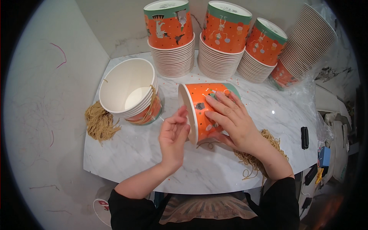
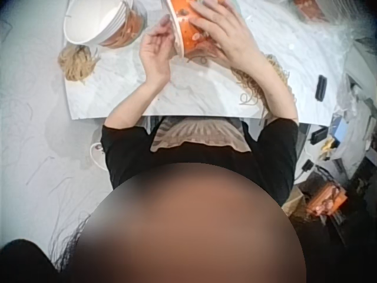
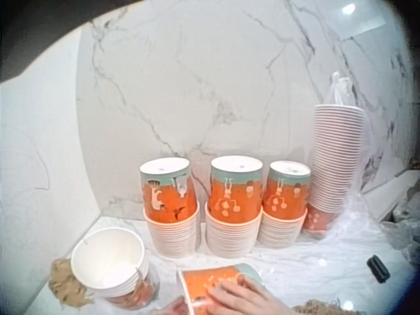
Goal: Threading thin elastic bands through pre-punched holes in paper cups for assembly.
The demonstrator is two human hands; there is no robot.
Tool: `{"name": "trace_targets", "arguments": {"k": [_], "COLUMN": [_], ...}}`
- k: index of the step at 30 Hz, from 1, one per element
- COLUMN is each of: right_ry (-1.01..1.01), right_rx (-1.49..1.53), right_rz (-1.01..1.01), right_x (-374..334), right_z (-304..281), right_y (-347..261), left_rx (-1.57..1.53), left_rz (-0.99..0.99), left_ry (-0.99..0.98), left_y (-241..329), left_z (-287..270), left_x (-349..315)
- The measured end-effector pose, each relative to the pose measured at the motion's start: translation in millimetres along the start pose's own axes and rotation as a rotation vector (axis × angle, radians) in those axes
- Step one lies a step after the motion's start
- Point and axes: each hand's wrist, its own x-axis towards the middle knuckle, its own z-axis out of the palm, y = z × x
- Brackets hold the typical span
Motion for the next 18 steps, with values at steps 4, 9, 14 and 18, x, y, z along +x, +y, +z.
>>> {"name": "trace_targets", "arguments": {"k": [4,9,14,18], "right_ry": [0.100,0.226,0.088,-0.233], "right_rx": [-0.045,-0.016,0.019,-0.128], "right_rz": [-0.052,-0.291,-0.549,-0.383], "right_x": [-3,-14,-22,-36], "right_z": [5,15,24,45], "right_y": [-2,-6,-21,-26], "left_rx": [0.019,0.101,0.077,0.123], "left_rz": [0.089,-0.004,0.080,0.076], "left_ry": [-0.260,-0.286,-0.243,-0.270], "left_y": [-3,2,-1,-2], "left_z": [-9,-1,-5,-2], "left_x": [3,-6,-2,-5]}}
